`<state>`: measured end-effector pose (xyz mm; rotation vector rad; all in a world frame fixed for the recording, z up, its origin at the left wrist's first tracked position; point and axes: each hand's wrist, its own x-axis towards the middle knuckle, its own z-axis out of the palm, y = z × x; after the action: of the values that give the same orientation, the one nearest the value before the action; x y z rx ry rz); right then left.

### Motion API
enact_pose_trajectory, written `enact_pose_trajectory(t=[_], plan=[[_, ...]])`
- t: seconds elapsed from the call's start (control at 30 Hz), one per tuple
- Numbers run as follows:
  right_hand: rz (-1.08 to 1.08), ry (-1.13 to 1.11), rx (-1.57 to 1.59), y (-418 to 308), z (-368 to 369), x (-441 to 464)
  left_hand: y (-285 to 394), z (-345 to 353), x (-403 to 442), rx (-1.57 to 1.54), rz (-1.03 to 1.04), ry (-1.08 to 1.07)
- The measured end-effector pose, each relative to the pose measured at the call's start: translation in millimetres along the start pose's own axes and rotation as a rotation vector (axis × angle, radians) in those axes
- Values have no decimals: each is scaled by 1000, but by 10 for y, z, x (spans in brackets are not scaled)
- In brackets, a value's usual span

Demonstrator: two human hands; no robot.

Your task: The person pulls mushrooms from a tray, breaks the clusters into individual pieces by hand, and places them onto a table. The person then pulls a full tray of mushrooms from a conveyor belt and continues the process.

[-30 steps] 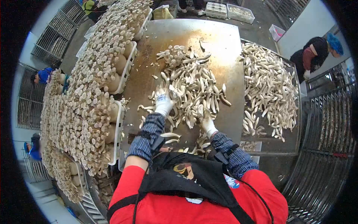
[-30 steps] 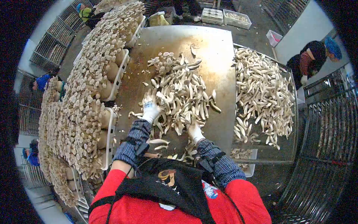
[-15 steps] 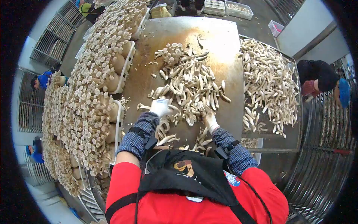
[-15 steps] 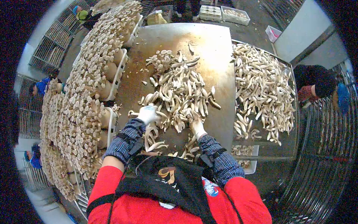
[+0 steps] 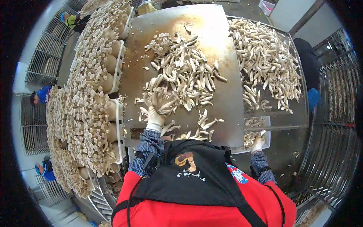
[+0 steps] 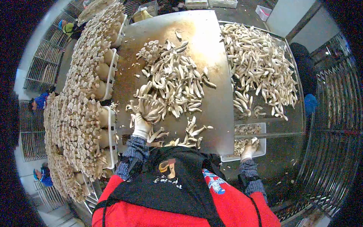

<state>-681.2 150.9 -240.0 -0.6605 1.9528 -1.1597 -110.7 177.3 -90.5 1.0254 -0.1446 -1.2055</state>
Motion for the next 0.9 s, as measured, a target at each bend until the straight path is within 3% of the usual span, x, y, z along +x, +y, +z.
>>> enact_pose_trajectory(t=[0.07, 0.1, 0.13, 0.17, 0.23, 0.27, 0.3, 0.33, 0.37, 0.4, 0.43, 0.47, 0.53, 0.6, 0.67, 0.7, 0.73, 0.8, 0.83, 0.9], plan=[[306, 14, 96, 432, -340, 544, -38, 519, -73, -299, -123, -7], [-4, -4, -358, 119, -254, 341, -102, 687, -124, -361, -146, 10], [-320, -20, -808, -334, -47, -20, -159, 815, -176, -443, -161, -183], [-228, -60, -322, 91, 299, 15, -237, 874, -183, -533, -217, -226], [-790, -680, -432, -92, 850, -240, -333, 1118, -253, -579, -243, -267], [-14, -993, -52, -1232, 1160, -985, -335, 1326, -402, -537, -204, -268], [-272, -1071, 4, -1414, 1523, -1228, -334, 1486, -518, -395, -123, -279], [-109, -1267, 106, -1466, 1811, -1334, -481, 1412, -444, -424, -263, -189], [139, -1206, 358, -1486, 2027, -1497, -689, 1276, -304, -425, -267, -291], [-412, -925, 21, -1332, 2425, -1473, -681, 1287, -312, -347, -218, -382], [-384, -1006, 42, -1652, 2477, -1515, -563, 1174, -406, -73, -104, -275], [-351, -1090, 55, -2024, 2437, -1623, -493, 1027, -308, 12, -39, -242], [-88, -1276, 125, -2343, 2522, -1708, -251, 756, -234, 265, -46, -412], [-319, -1210, 160, -2044, 2994, -1710, -60, 828, -326, 352, 24, -390], [-568, -1323, -102, -1903, 3176, -1531, -92, 693, -315, -83, -90, -280], [-588, -1334, -304, -2422, 2953, -1863, -42, 720, -334, -126, -97, -244], [-751, -1275, -168, -1924, 3270, -1699, 11, 739, -349, -166, -106, -209], [-624, -1362, -238, -2281, 3127, -1951, -180, 531, -125, -190, 4, -169], [-540, -1337, 20, -2115, 3290, -1984, -220, 527, -93, -216, 98, -126], [-499, -1292, 97, -1950, 3385, -2025, -275, 575, -164, -230, 96, -131]])
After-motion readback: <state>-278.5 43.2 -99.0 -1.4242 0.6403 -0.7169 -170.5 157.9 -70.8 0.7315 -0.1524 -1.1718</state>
